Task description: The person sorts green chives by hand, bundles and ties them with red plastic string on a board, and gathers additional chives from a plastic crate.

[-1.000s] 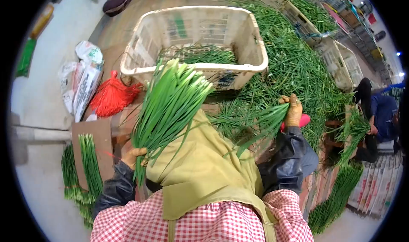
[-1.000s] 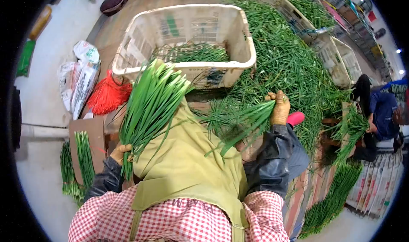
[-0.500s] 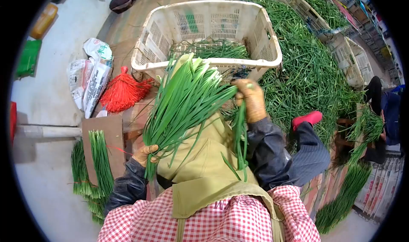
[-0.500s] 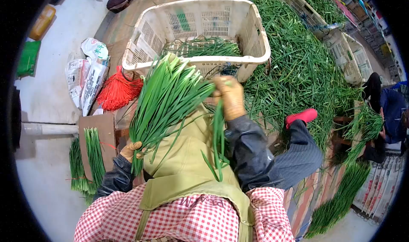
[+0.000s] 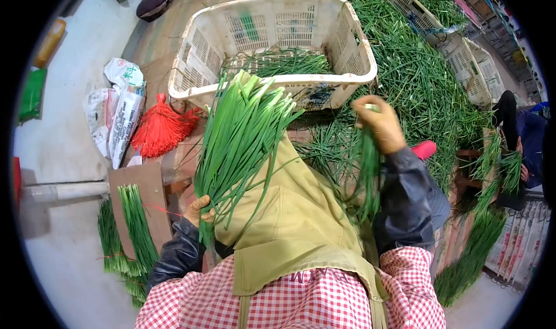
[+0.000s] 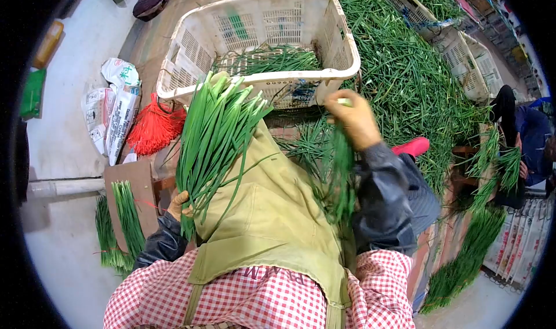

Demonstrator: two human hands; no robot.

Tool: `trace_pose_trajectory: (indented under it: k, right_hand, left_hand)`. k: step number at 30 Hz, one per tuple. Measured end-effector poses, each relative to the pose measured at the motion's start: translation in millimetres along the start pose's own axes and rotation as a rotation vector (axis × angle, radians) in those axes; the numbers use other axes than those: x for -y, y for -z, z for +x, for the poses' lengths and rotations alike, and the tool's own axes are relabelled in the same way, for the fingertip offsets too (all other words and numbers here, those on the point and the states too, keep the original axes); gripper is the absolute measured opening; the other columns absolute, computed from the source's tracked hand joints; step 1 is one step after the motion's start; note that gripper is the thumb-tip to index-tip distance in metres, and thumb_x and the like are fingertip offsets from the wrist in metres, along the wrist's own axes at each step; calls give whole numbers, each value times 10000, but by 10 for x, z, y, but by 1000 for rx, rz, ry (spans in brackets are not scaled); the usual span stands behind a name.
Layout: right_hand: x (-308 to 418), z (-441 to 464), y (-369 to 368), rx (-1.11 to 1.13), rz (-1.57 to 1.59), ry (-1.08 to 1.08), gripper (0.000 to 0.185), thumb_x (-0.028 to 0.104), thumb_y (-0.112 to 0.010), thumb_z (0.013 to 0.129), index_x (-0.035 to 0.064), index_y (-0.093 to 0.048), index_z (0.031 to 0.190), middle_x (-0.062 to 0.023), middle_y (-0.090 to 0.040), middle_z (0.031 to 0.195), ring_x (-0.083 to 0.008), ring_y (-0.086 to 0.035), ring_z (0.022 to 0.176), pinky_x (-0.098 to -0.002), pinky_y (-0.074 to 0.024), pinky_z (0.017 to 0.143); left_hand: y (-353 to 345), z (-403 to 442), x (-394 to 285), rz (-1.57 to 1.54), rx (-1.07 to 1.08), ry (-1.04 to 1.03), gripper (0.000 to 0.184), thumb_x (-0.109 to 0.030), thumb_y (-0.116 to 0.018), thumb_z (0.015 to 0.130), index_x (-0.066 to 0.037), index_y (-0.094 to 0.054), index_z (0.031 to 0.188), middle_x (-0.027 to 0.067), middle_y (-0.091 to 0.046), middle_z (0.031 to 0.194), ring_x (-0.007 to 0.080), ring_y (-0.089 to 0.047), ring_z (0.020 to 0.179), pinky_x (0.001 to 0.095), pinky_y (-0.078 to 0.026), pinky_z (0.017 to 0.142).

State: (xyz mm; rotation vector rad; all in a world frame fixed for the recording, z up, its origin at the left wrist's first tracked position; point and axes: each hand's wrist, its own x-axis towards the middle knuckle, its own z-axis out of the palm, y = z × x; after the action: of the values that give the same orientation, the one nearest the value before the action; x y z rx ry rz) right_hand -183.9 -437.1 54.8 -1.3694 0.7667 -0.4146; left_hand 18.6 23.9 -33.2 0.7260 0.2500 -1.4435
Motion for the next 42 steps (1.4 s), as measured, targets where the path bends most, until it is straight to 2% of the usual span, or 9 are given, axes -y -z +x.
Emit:
trace_pose_trajectory:
  k: [6, 13, 24, 26, 30, 31, 34, 38, 42]
  right_hand:
    - [-265, 269, -908, 401, 328, -147, 262, 169, -663, 850, -6, -609, 1037, -27, -616, 840, -86, -548, 621, -216, -452, 551]
    - [-382, 62, -1027, 307, 404, -179, 154, 72, -599, 839, -27, -565, 952, -70, -597, 770, -125, -547, 583, -233, -453, 563]
    - [-630, -258, -967, 315, 728, -263, 208, 222, -666, 861, 48, -632, 970, 18, -584, 687, -70, -522, 549, -185, -412, 475]
    - [-676, -230, -924, 276, 689, -275, 216, 226, -667, 851, 45, -650, 968, 11, -585, 698, -86, -527, 564, -207, -419, 491]
    - [-955, 78, -282, -306, 296, 55, 250, 268, -632, 846, 35, -671, 929, -25, -598, 708, -135, -532, 599, -274, -446, 574]
    - [-931, 102, 9, -431, 281, -47, 269, 284, -606, 867, 25, -667, 906, -39, -601, 709, -148, -543, 616, -278, -459, 607]
    - [-1291, 262, 911, -620, 226, 209, 241, 244, -617, 890, 8, -576, 920, -126, -689, 798, -159, -591, 662, -284, -477, 615]
    - [-1014, 214, 743, -382, -332, 191, 190, 213, -621, 834, 40, -582, 902, -72, -651, 738, -116, -590, 656, -281, -477, 613]
    - [-683, 281, -191, 70, -3, 22, 196, 214, -699, 836, 39, -629, 894, -16, -609, 716, -88, -572, 576, -219, -435, 546]
  left_hand:
    - [-85, 34, -60, 106, 179, 5, 469, -278, -675, 857, -23, -501, 1209, 103, -594, 709, 93, -434, 402, 181, -317, 362]
    - [-399, -171, -70, 85, 18, -5, 468, -293, -675, 860, -3, -508, 1187, 84, -605, 688, 79, -426, 387, 189, -304, 372]
    - [-482, -202, 3, 137, -106, -36, 408, -316, -659, 873, 6, -554, 1101, 62, -610, 650, 90, -474, 394, 196, -342, 364]
    - [-409, -178, 45, 138, -121, -57, 390, -311, -658, 875, 0, -556, 1085, 57, -602, 642, 89, -466, 394, 196, -341, 363]
    - [-188, -139, 47, 98, 18, 17, 343, -299, -666, 868, -19, -565, 1039, 44, -583, 623, 90, -444, 396, 199, -342, 365]
    - [-262, -141, 35, 98, 23, 13, 343, -299, -666, 868, -19, -565, 1039, 44, -583, 623, 90, -444, 396, 199, -342, 365]
    - [-431, -167, 42, 128, -149, -9, 332, -304, -681, 855, -29, -584, 1013, 44, -587, 625, 86, -440, 398, 197, -340, 368]
    - [-109, -91, 79, 128, -131, -52, 313, -290, -695, 843, -43, -594, 1005, 51, -593, 634, 85, -443, 404, 189, -339, 368]
    - [-271, -79, 37, 45, -71, 23, 367, -289, -696, 843, -44, -570, 1086, 58, -593, 663, 87, -447, 412, 185, -347, 378]
